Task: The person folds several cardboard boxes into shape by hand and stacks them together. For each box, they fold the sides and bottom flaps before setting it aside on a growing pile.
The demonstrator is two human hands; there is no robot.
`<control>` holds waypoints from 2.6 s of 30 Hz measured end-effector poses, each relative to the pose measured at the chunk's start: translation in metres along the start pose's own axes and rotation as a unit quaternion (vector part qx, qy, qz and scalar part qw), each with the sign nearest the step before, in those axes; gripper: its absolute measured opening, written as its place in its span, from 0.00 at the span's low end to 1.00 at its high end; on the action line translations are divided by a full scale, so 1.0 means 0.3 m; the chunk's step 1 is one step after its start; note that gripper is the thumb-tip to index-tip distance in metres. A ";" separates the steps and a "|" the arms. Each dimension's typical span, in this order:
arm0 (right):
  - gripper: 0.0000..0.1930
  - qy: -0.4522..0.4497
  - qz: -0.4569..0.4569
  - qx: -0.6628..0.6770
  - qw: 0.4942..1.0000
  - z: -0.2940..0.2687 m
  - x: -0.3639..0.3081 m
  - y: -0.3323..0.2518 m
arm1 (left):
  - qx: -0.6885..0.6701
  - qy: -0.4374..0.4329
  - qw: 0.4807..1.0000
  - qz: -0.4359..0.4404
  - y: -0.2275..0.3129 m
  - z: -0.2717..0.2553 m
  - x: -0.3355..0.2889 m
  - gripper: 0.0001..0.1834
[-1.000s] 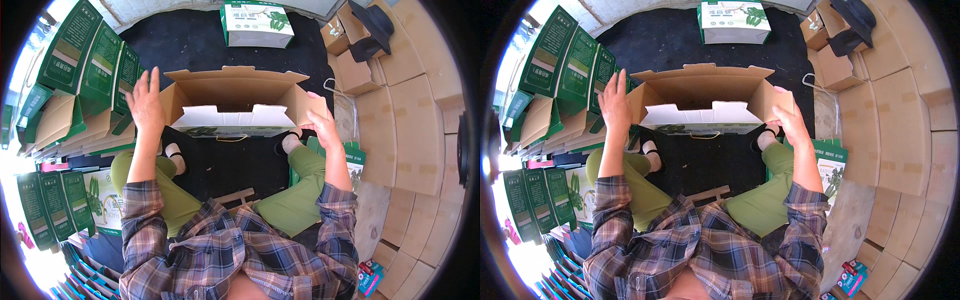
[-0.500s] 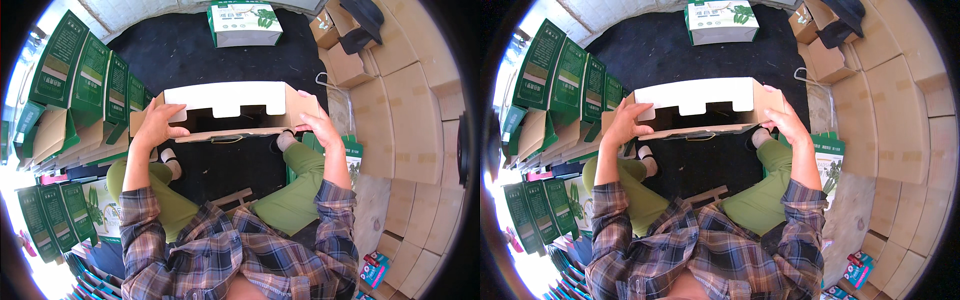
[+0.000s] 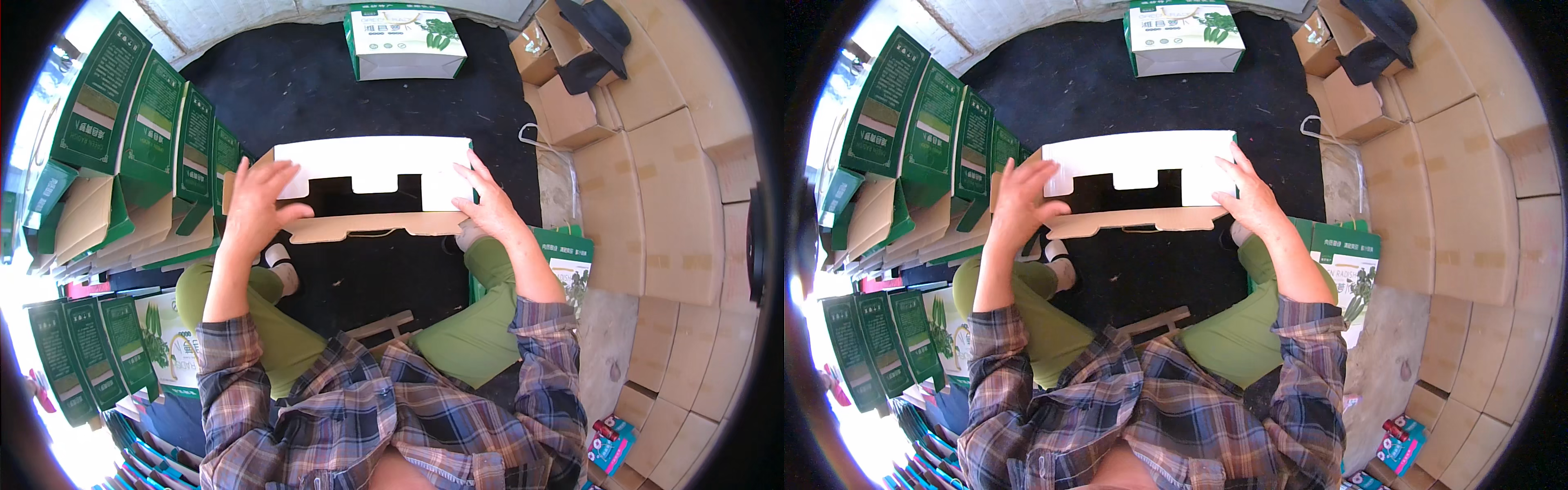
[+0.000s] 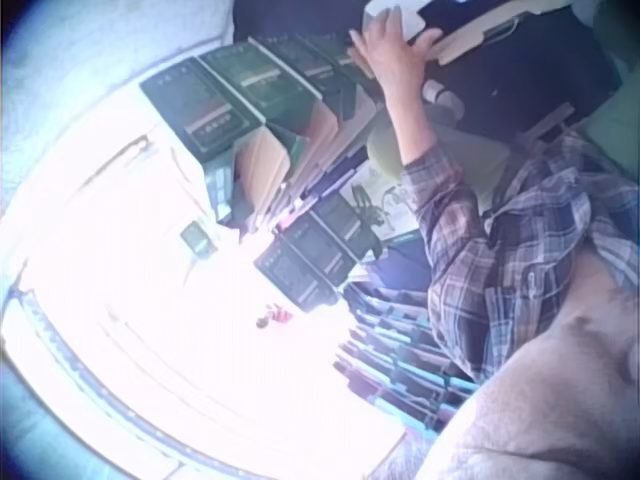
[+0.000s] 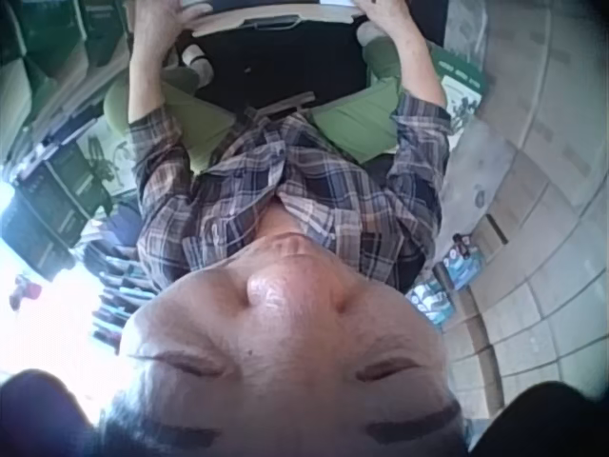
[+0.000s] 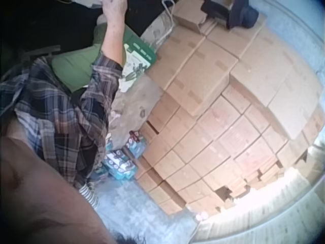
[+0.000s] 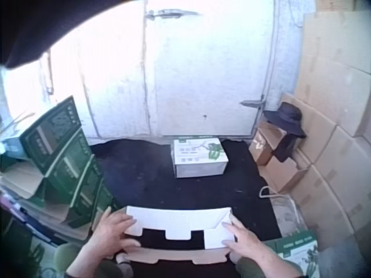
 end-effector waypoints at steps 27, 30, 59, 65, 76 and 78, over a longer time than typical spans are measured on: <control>0.32 0.055 -0.058 -0.085 0.993 0.021 0.028 -0.049 | -0.027 0.045 0.995 -0.091 -0.020 0.168 -0.026 0.27; 0.41 -0.002 -0.075 -0.213 0.974 0.059 0.031 -0.114 | 0.008 0.027 0.999 -0.042 -0.024 0.210 -0.031 0.24; 0.27 0.144 -0.046 -0.030 0.988 -0.009 0.028 0.023 | -0.083 0.143 0.983 -0.077 -0.048 0.137 -0.016 0.33; 0.25 0.122 0.293 0.323 0.891 0.047 -0.031 0.276 | -0.514 -0.004 0.697 -0.500 -0.376 0.346 -0.096 0.30; 0.24 0.079 0.252 0.402 0.877 0.070 -0.013 0.229 | -0.684 -0.073 0.622 -0.374 -0.261 0.297 -0.056 0.27; 0.25 0.160 0.163 0.450 0.863 0.004 -0.004 0.208 | -0.690 -0.049 0.635 -0.345 -0.301 0.274 -0.054 0.25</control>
Point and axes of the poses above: each hand's wrist, its own x-axis towards the middle knuckle, its own z-axis out of the palm, y = z × x, the point moved 7 cm from there along x, towards the middle knuckle, and after that the axes turned 10 degrees about -z, right-handed, at the moved point
